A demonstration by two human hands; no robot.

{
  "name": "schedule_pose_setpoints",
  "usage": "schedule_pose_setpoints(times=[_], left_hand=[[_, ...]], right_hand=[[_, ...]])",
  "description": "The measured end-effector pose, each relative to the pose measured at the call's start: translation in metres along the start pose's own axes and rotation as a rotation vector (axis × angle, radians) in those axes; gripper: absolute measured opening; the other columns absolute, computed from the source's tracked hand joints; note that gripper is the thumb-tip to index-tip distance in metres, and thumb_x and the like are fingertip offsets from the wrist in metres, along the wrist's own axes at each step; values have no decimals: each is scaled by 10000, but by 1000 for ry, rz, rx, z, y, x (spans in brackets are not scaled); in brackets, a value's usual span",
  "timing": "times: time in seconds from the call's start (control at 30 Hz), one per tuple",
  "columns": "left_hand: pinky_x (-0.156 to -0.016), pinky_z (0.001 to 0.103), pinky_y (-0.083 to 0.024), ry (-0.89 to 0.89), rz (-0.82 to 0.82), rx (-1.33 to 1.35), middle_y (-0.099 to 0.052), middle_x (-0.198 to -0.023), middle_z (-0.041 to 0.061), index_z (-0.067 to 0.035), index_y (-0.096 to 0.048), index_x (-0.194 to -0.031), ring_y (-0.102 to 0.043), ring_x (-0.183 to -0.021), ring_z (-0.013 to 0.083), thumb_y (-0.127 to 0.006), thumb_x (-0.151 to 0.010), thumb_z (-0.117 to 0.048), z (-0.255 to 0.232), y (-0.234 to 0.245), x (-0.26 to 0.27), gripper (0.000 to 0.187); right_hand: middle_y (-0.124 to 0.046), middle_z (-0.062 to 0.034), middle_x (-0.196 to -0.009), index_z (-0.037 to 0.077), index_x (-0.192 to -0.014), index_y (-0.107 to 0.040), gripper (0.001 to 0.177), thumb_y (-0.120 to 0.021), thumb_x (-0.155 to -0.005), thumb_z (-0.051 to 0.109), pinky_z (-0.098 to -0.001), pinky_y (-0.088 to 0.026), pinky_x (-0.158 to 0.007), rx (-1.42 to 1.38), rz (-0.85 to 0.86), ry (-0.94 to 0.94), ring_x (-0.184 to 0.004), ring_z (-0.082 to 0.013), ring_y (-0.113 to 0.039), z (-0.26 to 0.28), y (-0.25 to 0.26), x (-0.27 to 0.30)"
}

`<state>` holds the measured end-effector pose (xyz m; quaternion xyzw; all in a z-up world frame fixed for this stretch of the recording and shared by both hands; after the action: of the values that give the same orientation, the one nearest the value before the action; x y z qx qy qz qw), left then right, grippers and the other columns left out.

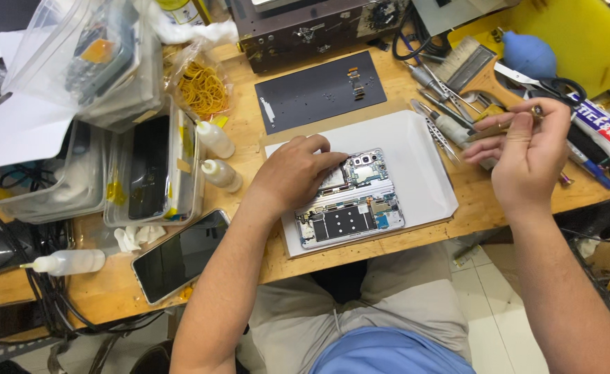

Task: The person works on a disassembled smartphone motherboard, using a syringe-like tool to apply a substance and a metal pick to adjust components. They then use a brush to clean a nearby surface and place the motherboard onto a small black box.

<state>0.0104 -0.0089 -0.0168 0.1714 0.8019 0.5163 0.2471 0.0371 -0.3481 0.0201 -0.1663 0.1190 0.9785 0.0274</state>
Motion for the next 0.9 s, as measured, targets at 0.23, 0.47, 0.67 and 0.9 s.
schedule_pose_setpoints(times=[0.23,0.47,0.67,0.9], left_hand=[[-893,430,-589,141,-13,-35,-693,-1062,60,-216,-801,-1187,-724,-979,291,-679,-1005,-141,-28,25,-1,232],[-872,423,-598,131,-16,-43,-702,-1050,69,-207,-805,-1186,-735,-954,282,-707,-994,-134,-28,27,-2,228],[-857,404,-602,130,8,-47,-711,-1046,70,-201,-810,-1183,-743,-940,264,-726,-973,-115,-29,32,-5,241],[-848,404,-603,124,9,-37,-721,-1047,92,-173,-812,-1180,-749,-937,277,-733,-960,-89,-29,34,-6,248]], right_hand=[[-705,-273,-899,-63,-1493,-357,499,-661,-1114,51,-348,-573,-501,-103,164,375,-571,-262,-652,8,-92,3],[-784,-195,-903,-109,-1441,-500,451,-707,-1073,49,-350,-587,-600,68,150,640,-601,-263,-697,7,-122,4],[-791,-162,-919,-105,-1435,-504,466,-720,-1039,11,-348,-601,-627,98,156,651,-641,-250,-715,-8,-127,7],[-782,-138,-932,-70,-1455,-496,451,-691,-1060,26,-346,-604,-664,119,181,628,-669,-247,-718,-10,-127,5]])
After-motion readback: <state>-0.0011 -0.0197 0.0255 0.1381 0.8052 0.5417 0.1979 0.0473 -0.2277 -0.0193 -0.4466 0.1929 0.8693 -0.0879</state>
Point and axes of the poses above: each hand's wrist, its own x-axis away from the middle knuckle, its own y-axis out of the back of the hand, z = x × y, the point moved 1 cm from there along -x, towards the middle knuckle
